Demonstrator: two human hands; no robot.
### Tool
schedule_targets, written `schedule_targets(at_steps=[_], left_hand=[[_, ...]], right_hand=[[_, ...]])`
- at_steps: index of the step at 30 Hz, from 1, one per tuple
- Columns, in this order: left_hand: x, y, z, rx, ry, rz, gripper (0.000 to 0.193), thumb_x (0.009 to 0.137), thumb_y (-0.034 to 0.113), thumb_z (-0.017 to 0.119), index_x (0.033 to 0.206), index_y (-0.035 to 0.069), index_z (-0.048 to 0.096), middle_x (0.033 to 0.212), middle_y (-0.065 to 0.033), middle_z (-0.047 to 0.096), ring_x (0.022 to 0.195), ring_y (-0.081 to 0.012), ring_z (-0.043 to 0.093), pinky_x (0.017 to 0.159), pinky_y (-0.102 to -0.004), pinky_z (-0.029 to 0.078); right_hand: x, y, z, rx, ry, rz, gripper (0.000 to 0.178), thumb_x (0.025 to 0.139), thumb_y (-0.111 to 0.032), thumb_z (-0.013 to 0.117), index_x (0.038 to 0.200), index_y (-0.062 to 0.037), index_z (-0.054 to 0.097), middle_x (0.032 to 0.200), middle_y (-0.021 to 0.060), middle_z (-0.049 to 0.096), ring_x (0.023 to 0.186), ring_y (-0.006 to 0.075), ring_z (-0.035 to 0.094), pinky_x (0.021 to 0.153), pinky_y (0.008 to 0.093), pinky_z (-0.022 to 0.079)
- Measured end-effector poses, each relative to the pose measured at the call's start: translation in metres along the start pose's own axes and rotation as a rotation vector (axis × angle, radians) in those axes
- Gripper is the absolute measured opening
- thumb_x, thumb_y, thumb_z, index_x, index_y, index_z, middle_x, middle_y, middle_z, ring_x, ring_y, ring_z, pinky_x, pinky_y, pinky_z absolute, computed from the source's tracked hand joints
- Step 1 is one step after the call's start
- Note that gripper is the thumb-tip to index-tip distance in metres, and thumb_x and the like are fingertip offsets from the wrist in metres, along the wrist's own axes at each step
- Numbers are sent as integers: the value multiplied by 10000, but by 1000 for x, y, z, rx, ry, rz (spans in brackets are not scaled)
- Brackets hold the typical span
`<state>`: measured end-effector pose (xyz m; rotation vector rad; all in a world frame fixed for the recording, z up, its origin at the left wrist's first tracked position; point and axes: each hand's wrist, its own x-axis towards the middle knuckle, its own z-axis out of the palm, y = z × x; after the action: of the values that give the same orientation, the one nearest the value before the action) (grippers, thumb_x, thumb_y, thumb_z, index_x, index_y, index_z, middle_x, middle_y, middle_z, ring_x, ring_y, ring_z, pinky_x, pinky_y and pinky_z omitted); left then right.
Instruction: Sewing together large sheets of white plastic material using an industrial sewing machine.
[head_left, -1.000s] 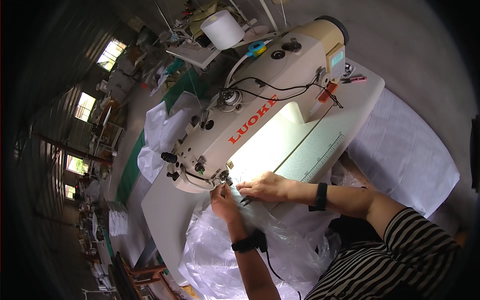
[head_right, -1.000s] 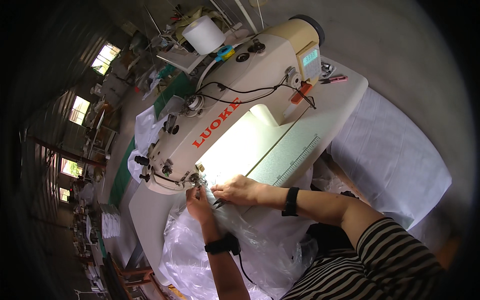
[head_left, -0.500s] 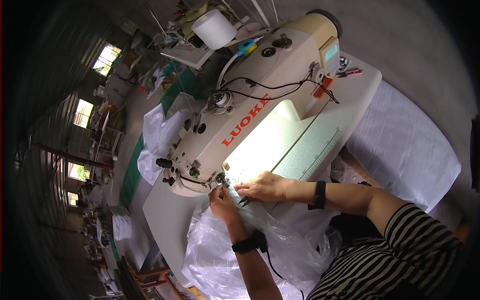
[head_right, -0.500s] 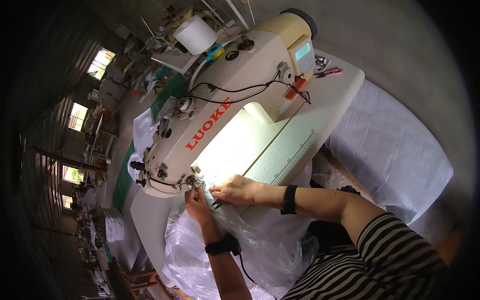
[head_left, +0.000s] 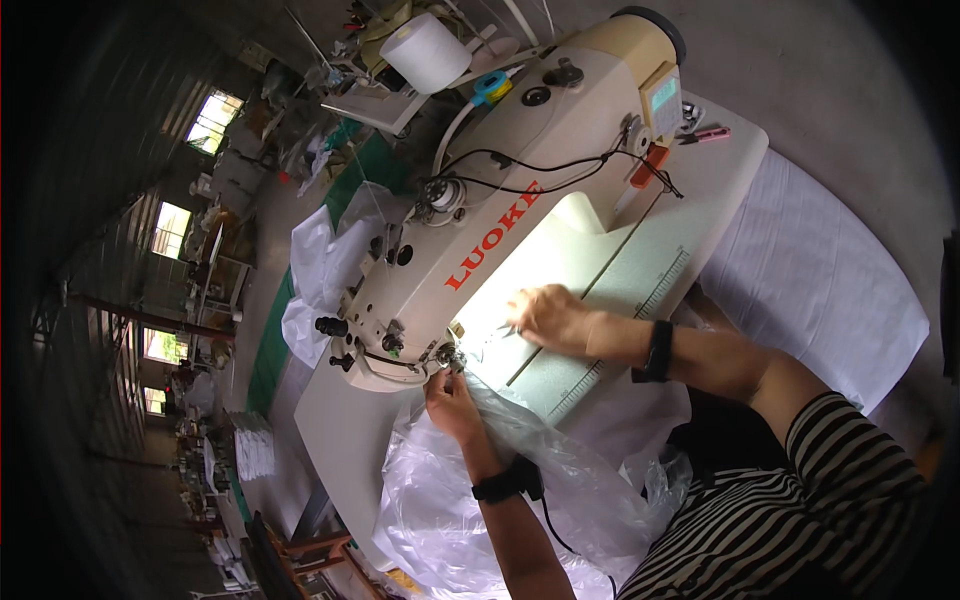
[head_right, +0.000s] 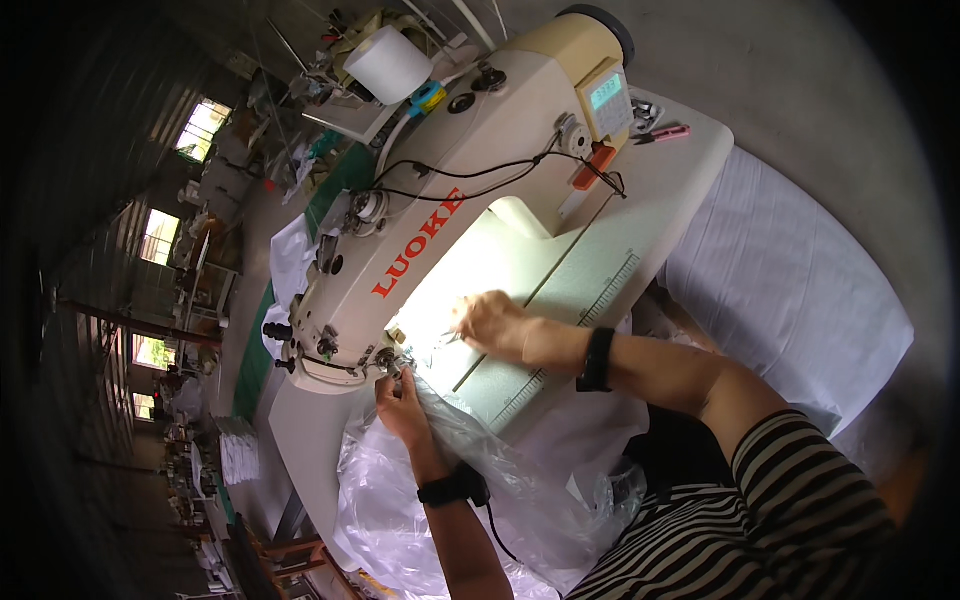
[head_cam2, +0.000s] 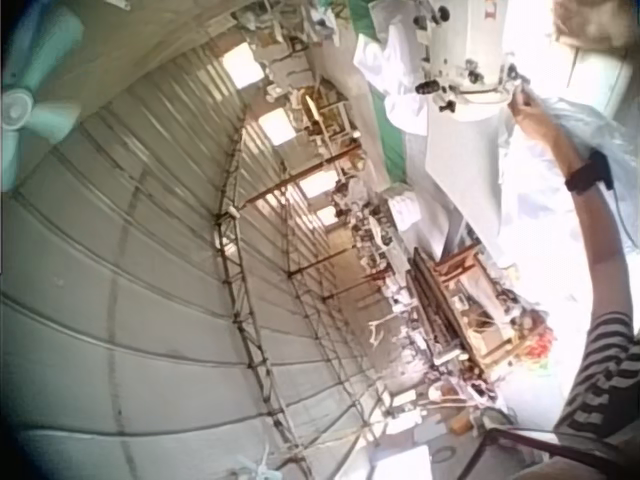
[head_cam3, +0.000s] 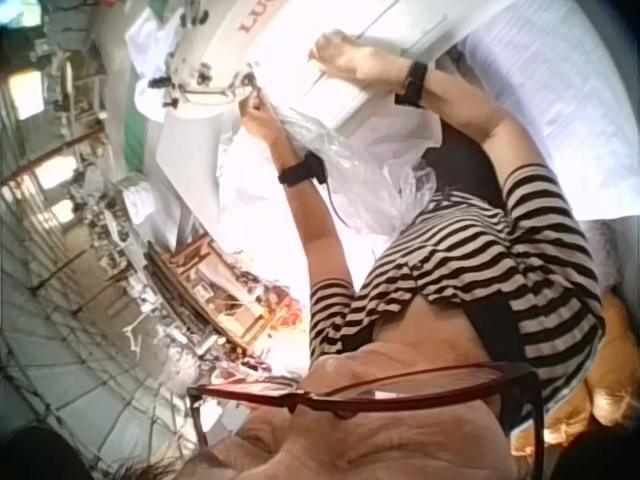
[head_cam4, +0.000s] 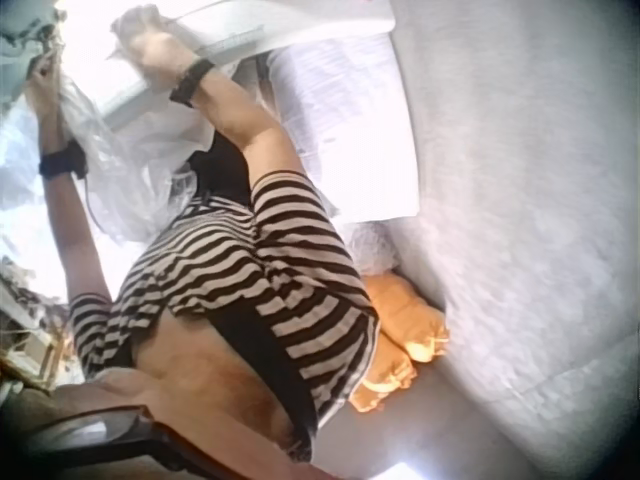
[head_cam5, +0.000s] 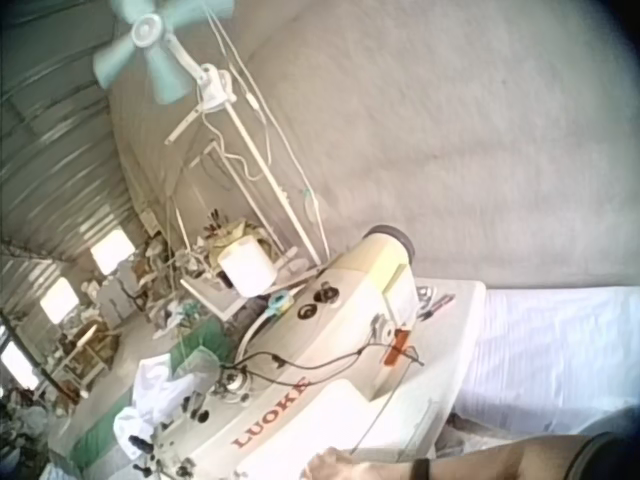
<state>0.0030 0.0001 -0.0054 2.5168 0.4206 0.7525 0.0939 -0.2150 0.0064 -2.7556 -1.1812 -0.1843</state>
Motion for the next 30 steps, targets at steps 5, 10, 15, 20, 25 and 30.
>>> schedule_targets(at_steps=[5,10,15,20,25,30], left_hand=[[-1,-5,1,7,-17,-28,127,875,133,713,924,16,704,862,-81,650,653,-182,558,573,-320,441],[1,-4,6,21,-5,23,118,878,129,712,936,26,715,859,-71,648,651,-157,561,571,-303,444],[1,-17,9,15,-4,-16,118,887,127,704,934,19,713,865,-70,660,681,-160,590,578,-290,453],[2,-21,13,40,36,86,127,890,128,707,924,6,699,853,-67,666,678,-141,576,578,-278,450],[2,-18,10,-55,31,44,121,887,123,709,923,8,701,862,-73,670,697,-146,590,588,-290,459],[2,-16,9,-47,29,67,118,883,121,712,925,11,707,861,-75,670,707,-148,592,591,-291,459]], right_hand=[[31,24,-10,60,-110,110,201,879,-299,578,872,-145,707,896,87,681,838,221,682,722,369,551],[49,24,14,340,71,188,234,896,-251,516,833,-117,698,779,118,701,733,277,693,699,402,552],[50,30,22,498,169,179,272,951,-224,437,905,-79,663,780,171,686,751,343,670,731,438,533],[53,30,36,597,269,222,236,871,-240,525,778,-68,657,722,166,670,704,339,666,702,433,537],[56,27,35,552,314,197,252,783,-258,626,639,-53,651,672,164,653,663,333,660,670,431,542],[56,25,36,548,311,223,260,822,-266,589,679,-61,661,685,163,658,665,337,660,668,430,542]])
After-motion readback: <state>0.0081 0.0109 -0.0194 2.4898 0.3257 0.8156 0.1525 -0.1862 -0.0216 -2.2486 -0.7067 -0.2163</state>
